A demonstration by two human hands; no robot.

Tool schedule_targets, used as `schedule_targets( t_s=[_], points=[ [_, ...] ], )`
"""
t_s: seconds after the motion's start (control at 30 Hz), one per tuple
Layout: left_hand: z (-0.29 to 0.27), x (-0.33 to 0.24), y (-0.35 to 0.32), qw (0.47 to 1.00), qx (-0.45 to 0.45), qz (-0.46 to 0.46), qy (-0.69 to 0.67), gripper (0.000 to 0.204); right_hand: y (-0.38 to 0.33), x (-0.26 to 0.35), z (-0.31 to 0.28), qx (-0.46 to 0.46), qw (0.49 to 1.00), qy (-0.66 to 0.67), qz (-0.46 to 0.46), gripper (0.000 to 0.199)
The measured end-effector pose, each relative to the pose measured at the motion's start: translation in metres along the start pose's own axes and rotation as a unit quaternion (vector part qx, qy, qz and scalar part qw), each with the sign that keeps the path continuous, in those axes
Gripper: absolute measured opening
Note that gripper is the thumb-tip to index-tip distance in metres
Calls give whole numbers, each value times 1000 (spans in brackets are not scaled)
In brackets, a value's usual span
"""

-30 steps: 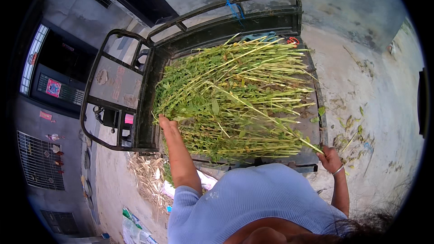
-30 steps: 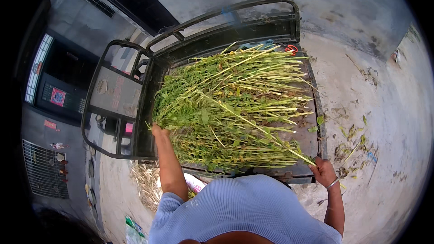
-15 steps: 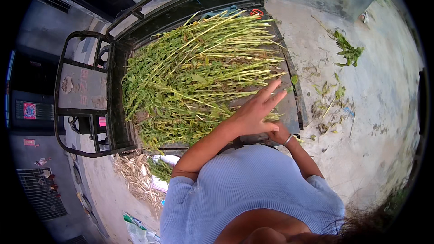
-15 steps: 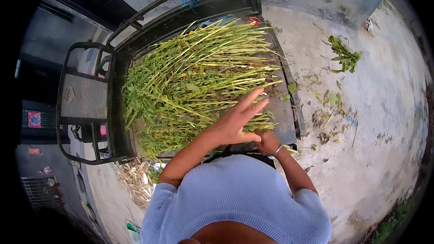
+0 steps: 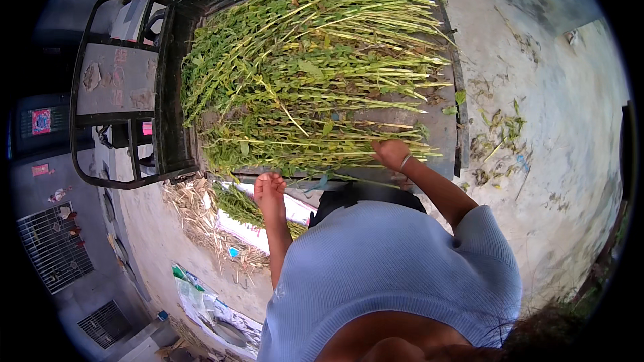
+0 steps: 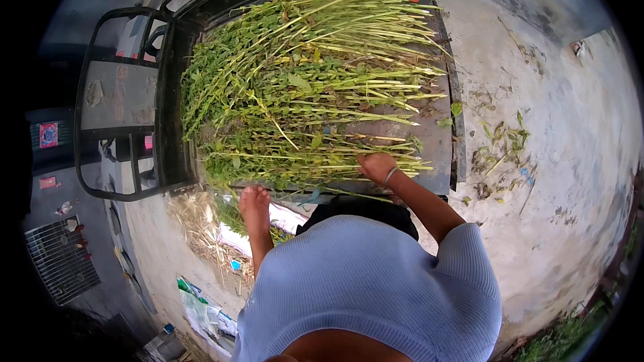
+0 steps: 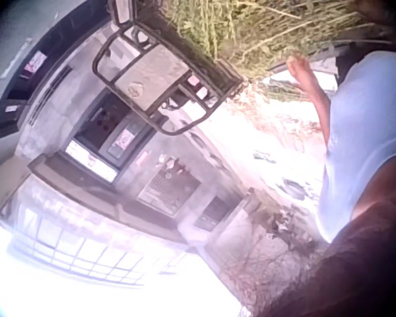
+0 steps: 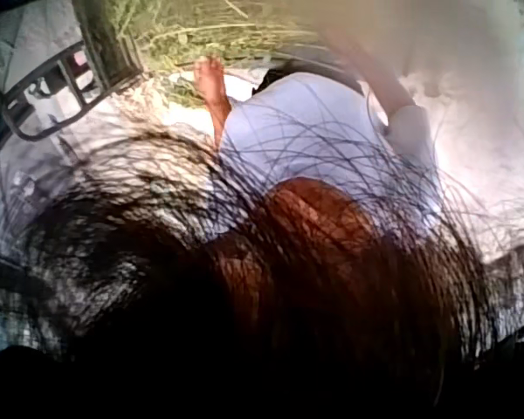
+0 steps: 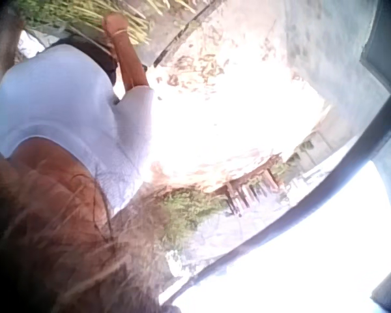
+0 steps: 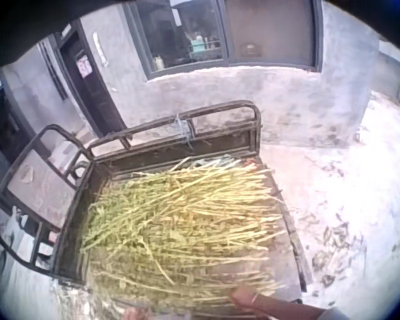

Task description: The person gathers long green plant stems from a metal cart, aligns them into bundles, and secures them with a blue plastic tie. The person then places the completed bundle onto a white sack on the ground.

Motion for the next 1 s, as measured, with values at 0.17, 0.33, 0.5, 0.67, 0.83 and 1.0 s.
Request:
schedule_targets(
  t_s=[0.17, 0.33, 0.5, 0.67, 0.83, 1.0],
  points=[
    [-63, 93, 19, 984, -84, -109, 114, 10, 27, -29, 55, 8, 999, -31, 41, 39],
    [-123, 195, 24, 951, -129, -260, 108, 15, 27, -17, 47, 62, 987, -113, 95, 45],
    [-168, 255, 58, 891, -153, -78, 419, 27, 25, -9, 41, -30, 980, -190, 51, 37],
    [-141, 254, 79, 780, -135, -8, 611, 49, 15, -16, 43, -54, 989, -134, 16, 19],
    [-148, 272, 99, 764, -143, -98, 621, 59, 7, -7, 20, -113, 992, -52, -26, 25],
    [-117, 239, 91, 690, -176, -174, 680, 62, -3, -5, 35, -31, 987, -154, 14, 22]
  ],
)
Point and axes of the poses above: each hand's wrist, its own y-axis towards the middle knuckle, its own z-axis out of the palm, x = y × z, the point moved 6 cm from there along y, towards the middle knuckle, and after that the axes turned 9 degrees about -z, right-handed, at the moved point
